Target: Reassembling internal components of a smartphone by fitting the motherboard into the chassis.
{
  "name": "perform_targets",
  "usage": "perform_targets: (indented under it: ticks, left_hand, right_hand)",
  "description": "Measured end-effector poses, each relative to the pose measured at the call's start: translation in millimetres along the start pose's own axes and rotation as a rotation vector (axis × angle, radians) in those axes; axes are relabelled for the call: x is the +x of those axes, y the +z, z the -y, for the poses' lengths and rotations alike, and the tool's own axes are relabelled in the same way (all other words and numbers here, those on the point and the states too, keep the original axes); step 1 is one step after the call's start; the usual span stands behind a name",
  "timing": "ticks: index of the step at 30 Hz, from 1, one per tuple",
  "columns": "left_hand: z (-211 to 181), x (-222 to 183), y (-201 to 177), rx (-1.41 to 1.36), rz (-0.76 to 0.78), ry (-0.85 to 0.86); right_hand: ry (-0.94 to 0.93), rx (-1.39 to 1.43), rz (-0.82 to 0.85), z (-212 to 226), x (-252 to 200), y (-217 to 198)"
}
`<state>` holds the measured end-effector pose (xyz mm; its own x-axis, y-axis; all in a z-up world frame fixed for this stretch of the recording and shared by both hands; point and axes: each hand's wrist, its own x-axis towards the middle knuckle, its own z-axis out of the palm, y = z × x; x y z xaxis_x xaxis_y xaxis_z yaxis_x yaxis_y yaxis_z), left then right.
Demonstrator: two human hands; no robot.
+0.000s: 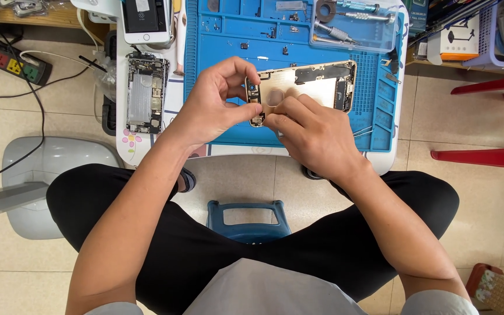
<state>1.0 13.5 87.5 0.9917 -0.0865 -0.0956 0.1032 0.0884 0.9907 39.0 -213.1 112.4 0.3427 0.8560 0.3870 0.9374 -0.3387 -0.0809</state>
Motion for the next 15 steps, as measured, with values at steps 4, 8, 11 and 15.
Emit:
perform_targets:
  ticks: [4, 8, 11, 15]
  left_hand:
    - [-1, 0, 4, 0.012, -0.034, 0.012]
    - [21, 5, -1, -0.015, -0.051, 0.090]
    - [27, 7, -2, -0.038, -0.039, 0.158]
    - [14, 3, 2, 0.021, -0.011, 0.167]
  right_hand:
    - [-0.012, -0.039, -0.018, 0, 0, 3]
    - [0.002, -0.034, -0.072, 4, 1, 3]
    - [0.024, -0.025, -0.102, 7, 2, 2]
    - [0.049, 0.066, -0.082, 11, 9, -9]
